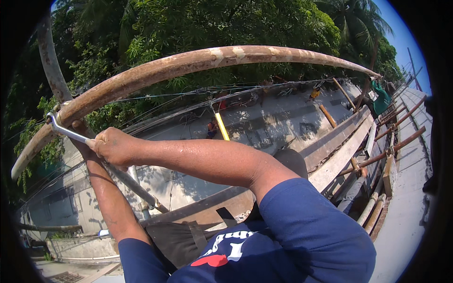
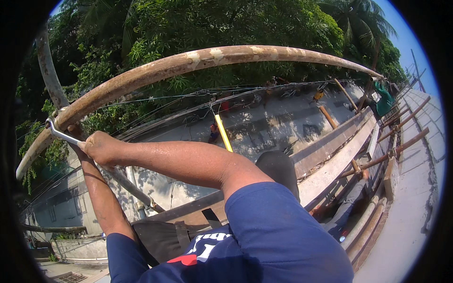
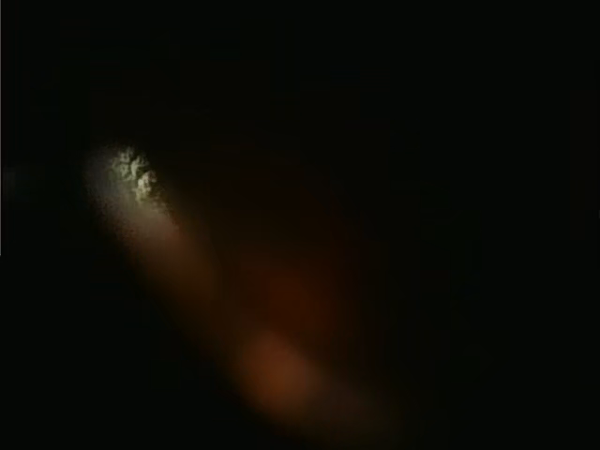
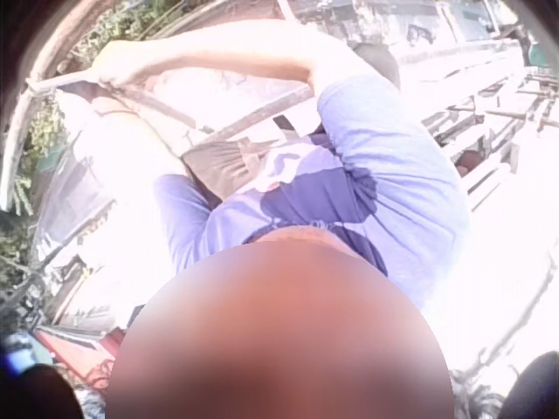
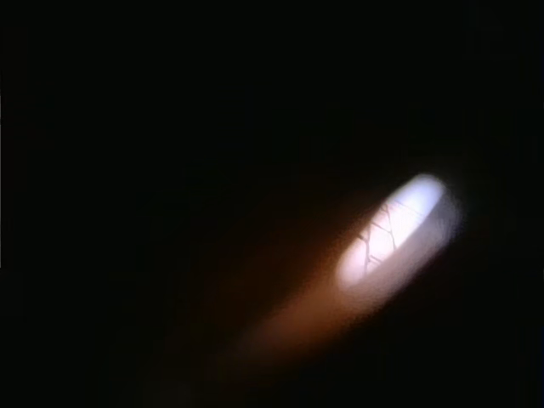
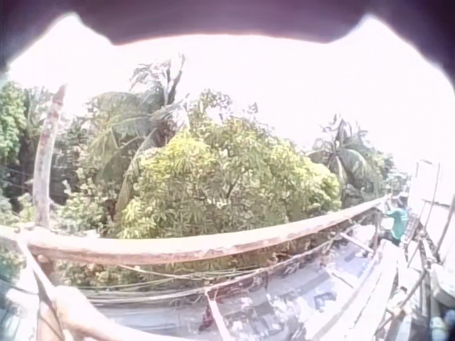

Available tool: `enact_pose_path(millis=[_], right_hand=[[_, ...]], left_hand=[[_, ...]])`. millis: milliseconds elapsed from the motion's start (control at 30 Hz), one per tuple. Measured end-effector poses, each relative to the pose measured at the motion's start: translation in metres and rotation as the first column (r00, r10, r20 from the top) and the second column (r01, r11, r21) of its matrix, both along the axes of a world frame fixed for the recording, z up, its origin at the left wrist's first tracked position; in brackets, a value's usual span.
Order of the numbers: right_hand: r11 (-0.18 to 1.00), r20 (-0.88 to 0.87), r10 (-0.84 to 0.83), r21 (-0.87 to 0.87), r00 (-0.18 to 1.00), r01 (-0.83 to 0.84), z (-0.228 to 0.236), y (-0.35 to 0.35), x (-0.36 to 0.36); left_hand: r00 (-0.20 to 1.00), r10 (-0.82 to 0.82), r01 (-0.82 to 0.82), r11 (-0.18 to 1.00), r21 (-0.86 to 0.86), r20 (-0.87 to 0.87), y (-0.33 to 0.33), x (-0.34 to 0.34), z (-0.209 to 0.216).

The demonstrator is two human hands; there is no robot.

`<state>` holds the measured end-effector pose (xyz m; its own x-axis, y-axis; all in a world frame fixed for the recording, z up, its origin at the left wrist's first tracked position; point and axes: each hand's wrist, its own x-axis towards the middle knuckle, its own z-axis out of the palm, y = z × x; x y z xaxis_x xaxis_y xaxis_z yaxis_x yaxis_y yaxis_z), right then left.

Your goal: The person uses a wrench to tighten bolts on metal scaffolding poles while standing on a rooftop. They adjust and secure multiple joints, then move along the scaffolding to continue tightening connections.

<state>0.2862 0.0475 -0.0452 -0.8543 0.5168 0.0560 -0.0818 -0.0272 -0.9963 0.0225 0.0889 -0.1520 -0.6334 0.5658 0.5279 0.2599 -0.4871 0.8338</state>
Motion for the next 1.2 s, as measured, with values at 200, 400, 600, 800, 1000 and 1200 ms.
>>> enact_pose_path(millis=[200,400,600,800,1000,1200], right_hand=[[0.96,-0.031,0.073,-0.27,0.997,-0.078,0.006,-0.007,0.005],[0.875,-0.204,-0.076,0.455,0.976,0.164,-0.03,-0.012,0.035],[0.998,-0.083,0.05,0.04,0.995,-0.047,-0.106,-0.022,0.093],[0.91,0.383,-0.395,0.29,0.835,0.298,-0.176,0.028,0.073],[0.94,0.145,-0.339,0.077,0.93,0.331,-0.169,0.097,0.01],[0.897,-0.025,-0.345,0.287,0.938,0.337,-0.147,0.125,-0.051]], left_hand=[[1.0,0.005,-0.005,1.0,-0.021,0.005,-0.001,-0.013,-0.011],[1.0,0.012,-0.012,1.0,-0.024,-0.01,-0.005,-0.016,-0.011],[0.981,0.176,-0.175,0.984,0.018,-0.078,-0.006,-0.002,-0.016],[0.977,0.182,-0.19,0.979,-0.071,-0.109,-0.008,0.003,-0.021],[0.957,0.238,-0.236,0.971,0.036,-0.165,0.0,-0.004,-0.029],[0.99,0.144,-0.144,0.989,0.022,-0.011,-0.008,0.005,-0.029]])
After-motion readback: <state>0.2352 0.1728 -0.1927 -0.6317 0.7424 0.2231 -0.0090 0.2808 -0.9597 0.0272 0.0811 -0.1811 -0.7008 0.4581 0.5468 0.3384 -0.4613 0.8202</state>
